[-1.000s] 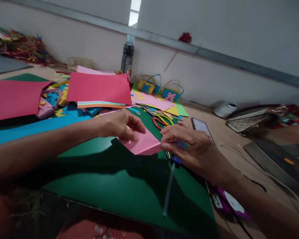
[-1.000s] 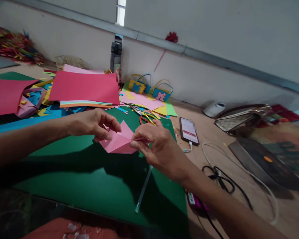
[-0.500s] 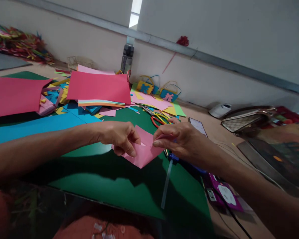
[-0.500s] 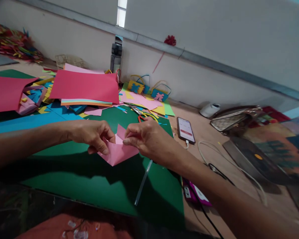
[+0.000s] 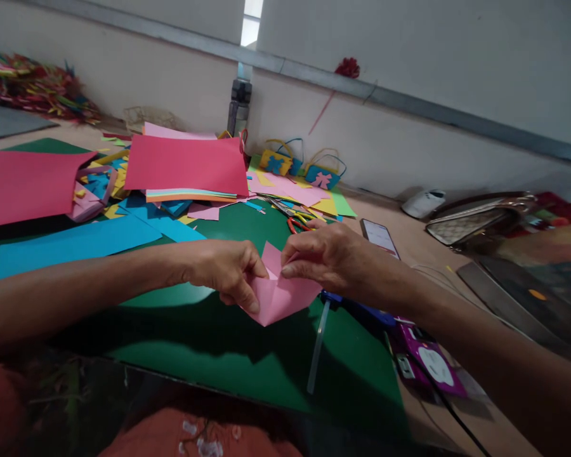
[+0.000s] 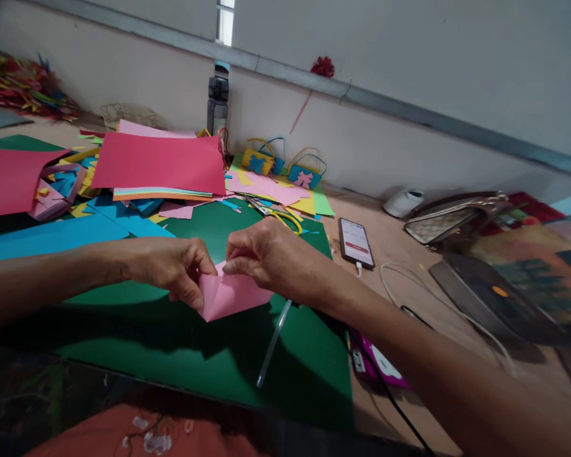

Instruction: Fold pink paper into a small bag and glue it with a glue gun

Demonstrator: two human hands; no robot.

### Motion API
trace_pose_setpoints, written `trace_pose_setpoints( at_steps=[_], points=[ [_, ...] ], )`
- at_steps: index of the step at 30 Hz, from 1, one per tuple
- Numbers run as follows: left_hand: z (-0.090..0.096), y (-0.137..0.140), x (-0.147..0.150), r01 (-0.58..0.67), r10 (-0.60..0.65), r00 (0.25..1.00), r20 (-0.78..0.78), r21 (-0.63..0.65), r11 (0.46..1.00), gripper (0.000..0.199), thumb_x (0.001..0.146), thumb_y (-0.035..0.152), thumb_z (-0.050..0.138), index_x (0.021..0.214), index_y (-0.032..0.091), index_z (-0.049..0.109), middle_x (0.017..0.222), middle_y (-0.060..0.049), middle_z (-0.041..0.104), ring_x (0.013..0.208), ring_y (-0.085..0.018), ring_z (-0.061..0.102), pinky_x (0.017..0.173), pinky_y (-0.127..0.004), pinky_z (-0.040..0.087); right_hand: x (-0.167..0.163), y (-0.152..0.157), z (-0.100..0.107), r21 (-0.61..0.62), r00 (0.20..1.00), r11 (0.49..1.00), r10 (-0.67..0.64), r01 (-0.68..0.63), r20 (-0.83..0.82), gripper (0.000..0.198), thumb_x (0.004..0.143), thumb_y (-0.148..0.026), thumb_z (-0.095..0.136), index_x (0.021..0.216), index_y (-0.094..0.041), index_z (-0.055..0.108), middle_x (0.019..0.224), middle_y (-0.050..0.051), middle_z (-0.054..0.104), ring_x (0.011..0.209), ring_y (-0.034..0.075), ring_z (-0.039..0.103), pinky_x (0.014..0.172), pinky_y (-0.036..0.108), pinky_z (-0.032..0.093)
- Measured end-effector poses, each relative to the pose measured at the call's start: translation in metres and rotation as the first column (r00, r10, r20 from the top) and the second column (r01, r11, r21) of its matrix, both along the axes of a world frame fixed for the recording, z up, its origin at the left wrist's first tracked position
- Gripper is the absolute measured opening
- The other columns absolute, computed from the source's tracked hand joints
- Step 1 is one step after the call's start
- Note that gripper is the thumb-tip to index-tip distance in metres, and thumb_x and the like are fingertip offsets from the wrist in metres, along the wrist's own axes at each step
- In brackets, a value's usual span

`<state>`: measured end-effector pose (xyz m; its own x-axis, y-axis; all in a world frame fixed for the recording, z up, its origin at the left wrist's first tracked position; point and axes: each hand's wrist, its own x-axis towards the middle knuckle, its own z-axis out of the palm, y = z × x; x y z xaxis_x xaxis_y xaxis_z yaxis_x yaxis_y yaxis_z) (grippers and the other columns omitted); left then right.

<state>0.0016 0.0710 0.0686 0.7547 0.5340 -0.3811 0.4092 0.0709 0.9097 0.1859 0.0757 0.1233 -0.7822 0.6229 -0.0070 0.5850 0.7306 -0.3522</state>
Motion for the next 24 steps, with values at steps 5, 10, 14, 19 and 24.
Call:
trace_pose_setpoints(
  at_steps=[5, 10, 14, 19, 24],
  points=[
    [-0.003, 0.002, -0.003, 0.047, -0.05, 0.998, 0.042, 0.062, 0.997, 0.018, 0.058, 0.027, 0.074, 0.069, 0.014, 0.069, 0.052, 0.004, 0.055, 0.048, -0.006, 0.041, 0.046, -0.017, 0.032, 0.0, 0.0, 0.001, -0.041, 0.999, 0.998, 0.042, -0.042, -0.005, 0.013, 0.078, -0.022, 0.058, 0.068, -0.016, 0.064, 0.058, -0.003, 0.059, 0.058, 0.009, 0.049, 0.056, 0.022, 0.035],
    [-0.004, 0.002, -0.003, 0.067, -0.07, 0.994, 0.085, 0.033, 0.997, 0.015, 0.057, 0.025, 0.077, 0.068, 0.016, 0.071, 0.056, 0.003, 0.063, 0.053, -0.008, 0.049, 0.051, -0.018, 0.036, 0.0, 0.0, 0.002, -0.05, 0.998, 0.997, 0.062, -0.064, -0.031, 0.013, 0.078, -0.025, 0.058, 0.07, -0.016, 0.064, 0.061, -0.003, 0.06, 0.058, 0.009, 0.05, 0.056, 0.021, 0.036],
    [-0.004, 0.002, -0.004, 0.107, -0.109, 0.988, 0.113, 0.027, 0.994, 0.012, 0.059, 0.024, 0.075, 0.069, 0.018, 0.072, 0.058, 0.003, 0.064, 0.053, -0.009, 0.05, 0.052, -0.018, 0.038, -0.001, 0.0, 0.003, -0.058, 0.998, 0.996, 0.06, -0.061, -0.022, 0.014, 0.078, -0.026, 0.059, 0.069, -0.016, 0.064, 0.063, -0.002, 0.061, 0.058, 0.009, 0.051, 0.054, 0.02, 0.035],
    [-0.007, 0.005, -0.006, 0.134, -0.138, 0.989, 0.046, 0.082, 0.988, 0.017, 0.057, 0.026, 0.077, 0.068, 0.016, 0.071, 0.06, 0.001, 0.064, 0.055, -0.011, 0.051, 0.052, -0.02, 0.039, 0.0, 0.001, 0.004, -0.053, 0.997, 0.997, 0.061, -0.063, -0.042, 0.013, 0.077, -0.026, 0.06, 0.068, -0.017, 0.064, 0.061, -0.003, 0.062, 0.055, 0.008, 0.049, 0.052, 0.02, 0.034],
    [-0.011, 0.006, -0.006, 0.124, -0.128, 0.991, 0.029, 0.114, 0.986, 0.015, 0.057, 0.024, 0.076, 0.065, 0.014, 0.069, 0.063, 0.001, 0.063, 0.057, -0.011, 0.051, 0.052, -0.02, 0.038, 0.003, 0.003, 0.004, -0.072, 0.997, 0.996, 0.058, -0.061, -0.046, 0.013, 0.076, -0.028, 0.062, 0.071, -0.017, 0.066, 0.062, -0.002, 0.062, 0.056, 0.009, 0.051, 0.052, 0.02, 0.036]
  ],
)
